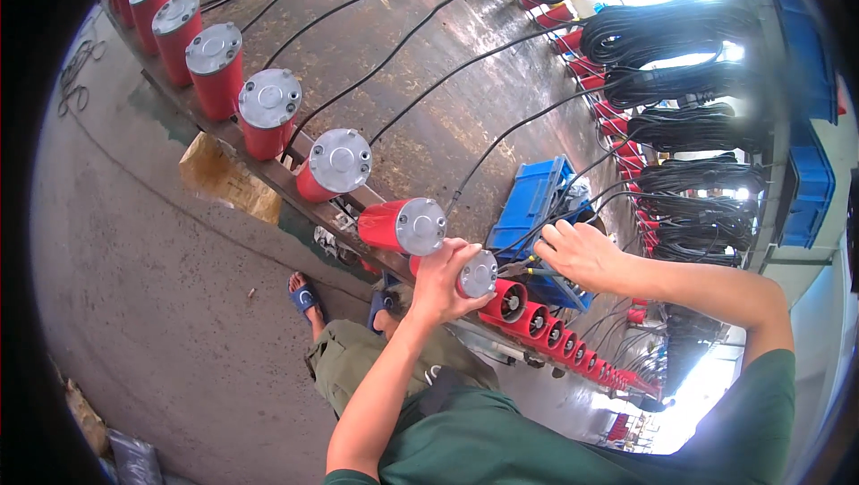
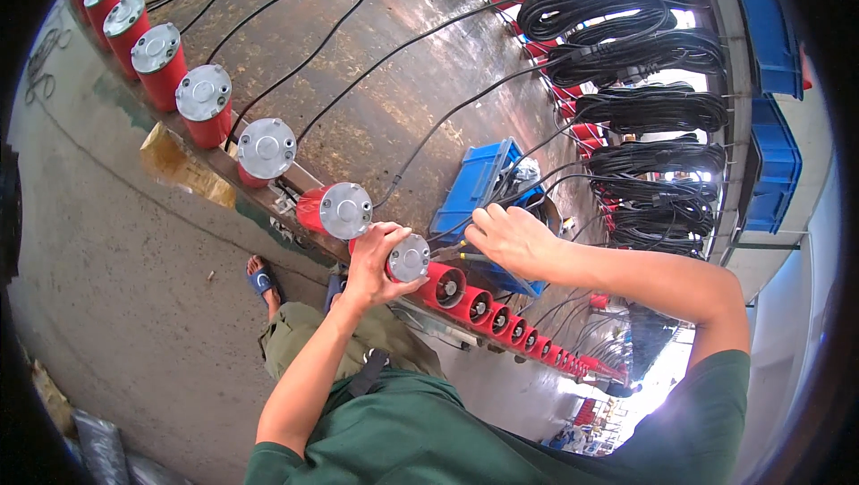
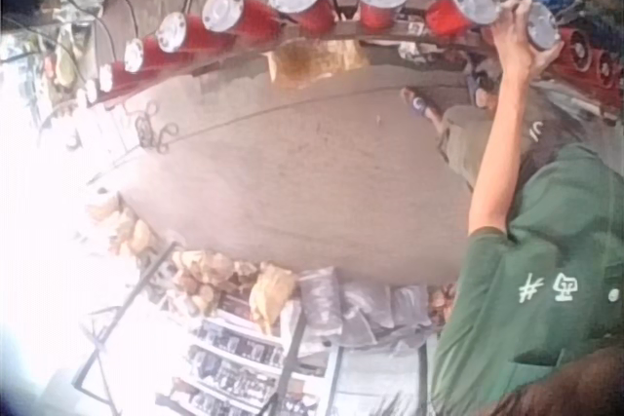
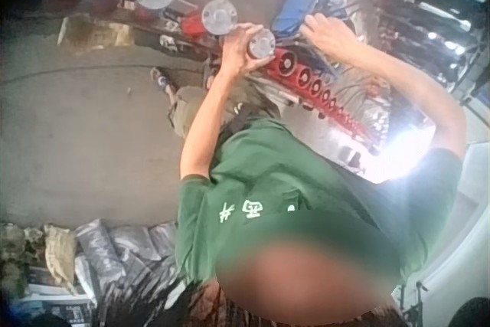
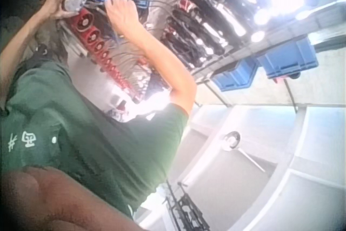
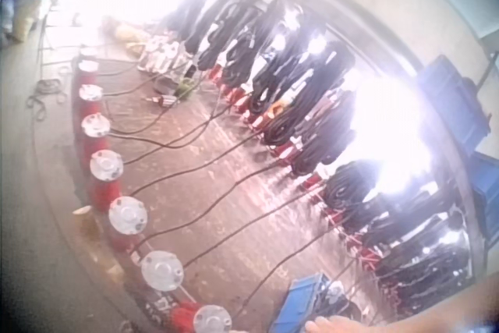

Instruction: The person assembles electronic sensor components by hand and using pliers, placing a base into a red housing and securing wires.

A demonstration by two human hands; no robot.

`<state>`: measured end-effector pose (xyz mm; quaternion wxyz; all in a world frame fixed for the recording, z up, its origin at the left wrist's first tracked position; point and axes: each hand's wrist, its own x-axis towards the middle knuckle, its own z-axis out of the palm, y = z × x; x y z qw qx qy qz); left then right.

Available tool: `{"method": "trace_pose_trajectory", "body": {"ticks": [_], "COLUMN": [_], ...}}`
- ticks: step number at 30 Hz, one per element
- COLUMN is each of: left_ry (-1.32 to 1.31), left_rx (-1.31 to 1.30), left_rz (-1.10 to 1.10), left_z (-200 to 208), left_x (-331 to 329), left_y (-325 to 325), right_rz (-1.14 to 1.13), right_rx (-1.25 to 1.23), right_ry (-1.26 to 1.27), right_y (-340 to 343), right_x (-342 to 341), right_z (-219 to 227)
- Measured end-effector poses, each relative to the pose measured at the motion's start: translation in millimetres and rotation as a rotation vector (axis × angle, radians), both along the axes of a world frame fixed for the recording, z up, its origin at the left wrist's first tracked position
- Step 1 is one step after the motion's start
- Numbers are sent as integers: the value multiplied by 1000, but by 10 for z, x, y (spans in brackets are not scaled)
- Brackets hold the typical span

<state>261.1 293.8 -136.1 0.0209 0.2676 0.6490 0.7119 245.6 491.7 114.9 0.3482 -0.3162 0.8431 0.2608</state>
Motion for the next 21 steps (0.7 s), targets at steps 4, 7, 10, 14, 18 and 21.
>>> {"method": "trace_pose_trajectory", "body": {"ticks": [4, 7, 10, 14, 18, 21], "left_ry": [11, 5, -3, -6, 8, -8], "left_rx": [6, 1, -4, 6, 11, -5], "left_rz": [7, 6, 5, -6, 9, 7], "left_z": [-2, -11, -33, -60, -51, -53], "left_x": [-3, 2, 3, 29, 16, 17], "left_y": [10, 11, 6, 31, 24, 22], "right_rz": [28, 238, 337, -1061, -892, -250], "right_rx": [-21, -54, -75, 2, 118, 139], "right_ry": [26, 98, 162, -496, -433, -6], "right_y": [0, -14, -95, -297, -410, -363], "right_x": [-14, -35, -19, 104, 234, 261], "right_z": [-34, -65, -74, -2, -2, -46]}}
